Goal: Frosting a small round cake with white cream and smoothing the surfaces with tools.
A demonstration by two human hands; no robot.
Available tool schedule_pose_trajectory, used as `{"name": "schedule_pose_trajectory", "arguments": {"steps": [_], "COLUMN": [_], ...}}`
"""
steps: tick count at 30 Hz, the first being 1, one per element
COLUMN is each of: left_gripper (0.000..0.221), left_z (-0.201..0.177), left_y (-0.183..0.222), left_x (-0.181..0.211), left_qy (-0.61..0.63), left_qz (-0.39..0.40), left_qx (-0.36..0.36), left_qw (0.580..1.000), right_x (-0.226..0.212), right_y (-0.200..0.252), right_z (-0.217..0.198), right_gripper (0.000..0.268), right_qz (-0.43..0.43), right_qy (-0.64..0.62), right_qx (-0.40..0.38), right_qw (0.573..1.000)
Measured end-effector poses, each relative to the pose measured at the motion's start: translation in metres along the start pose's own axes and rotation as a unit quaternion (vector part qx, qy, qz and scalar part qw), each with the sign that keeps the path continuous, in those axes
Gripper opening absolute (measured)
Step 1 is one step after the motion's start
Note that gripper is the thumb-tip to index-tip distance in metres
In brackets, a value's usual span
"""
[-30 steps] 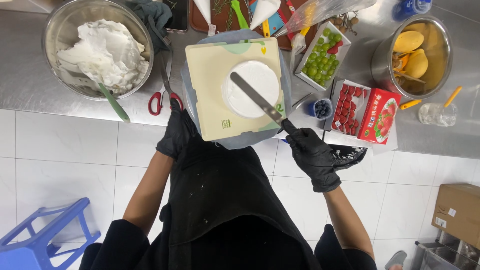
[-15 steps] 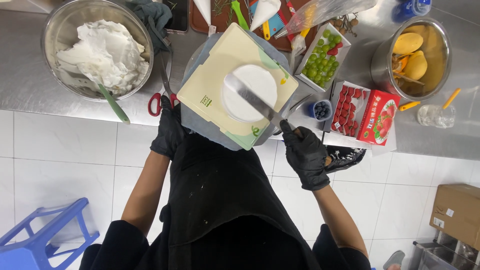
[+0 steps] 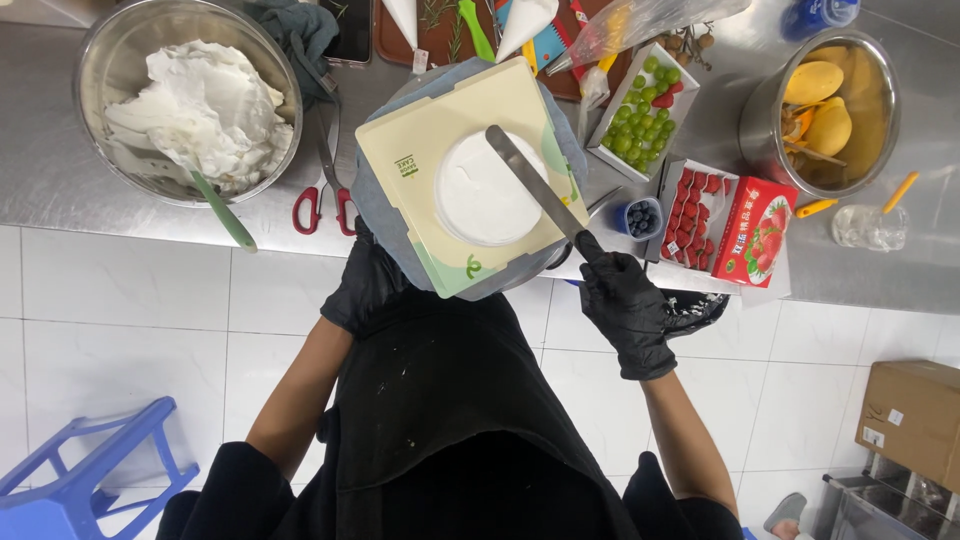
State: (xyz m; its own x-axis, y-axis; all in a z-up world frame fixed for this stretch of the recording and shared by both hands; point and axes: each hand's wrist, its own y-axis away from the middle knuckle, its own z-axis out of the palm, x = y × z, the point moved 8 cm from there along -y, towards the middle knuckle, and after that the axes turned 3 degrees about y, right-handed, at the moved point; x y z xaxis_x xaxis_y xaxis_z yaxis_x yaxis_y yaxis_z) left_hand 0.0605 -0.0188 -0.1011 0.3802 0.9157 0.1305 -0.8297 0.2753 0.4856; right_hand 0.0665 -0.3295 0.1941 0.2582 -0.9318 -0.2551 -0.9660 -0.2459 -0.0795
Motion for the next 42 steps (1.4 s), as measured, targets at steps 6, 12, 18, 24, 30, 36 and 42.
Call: {"name": "schedule_pose_trajectory", "arguments": {"steps": [6,12,18,24,30,36,42], "left_gripper": [0.097,0.096,0.095,0.096,0.085,0.088,0.095], "left_z": [0.053,0.041,0.036,0.036,-0.006,0.04,0.039], "left_y": [0.014,0.018,0.013,0.003,-0.012,-0.001,0.008], "left_x": [0.047,0.056,0.016,0.057,0.015,0.048,0.039], "left_qy": [-0.016,0.028,-0.038,0.01,0.024,0.013,-0.027], "left_qz": [0.055,0.061,-0.038,0.033,0.016,0.023,0.016], "left_qx": [-0.025,-0.03,-0.006,-0.047,0.045,0.0,-0.023], "left_qw": [0.998,0.997,0.999,0.998,0.999,1.0,0.999], "right_x": [0.001,0.004,-0.022,-0.02,0.0,-0.019,0.006], "right_y": [0.004,-0.008,-0.035,-0.018,-0.031,-0.034,-0.003], "right_z": [0.013,-0.005,-0.021,-0.012,-0.021,-0.019,-0.007], "right_gripper": [0.043,0.049,0.052,0.054,0.047,0.047,0.048], "right_qz": [-0.041,-0.066,-0.056,-0.083,-0.034,-0.015,-0.098], "right_qy": [-0.063,-0.032,-0.031,-0.062,-0.067,-0.047,-0.044], "right_qx": [-0.016,-0.026,-0.029,-0.076,-0.01,-0.067,-0.028], "right_qw": [0.997,0.997,0.998,0.992,0.997,0.997,0.994]}}
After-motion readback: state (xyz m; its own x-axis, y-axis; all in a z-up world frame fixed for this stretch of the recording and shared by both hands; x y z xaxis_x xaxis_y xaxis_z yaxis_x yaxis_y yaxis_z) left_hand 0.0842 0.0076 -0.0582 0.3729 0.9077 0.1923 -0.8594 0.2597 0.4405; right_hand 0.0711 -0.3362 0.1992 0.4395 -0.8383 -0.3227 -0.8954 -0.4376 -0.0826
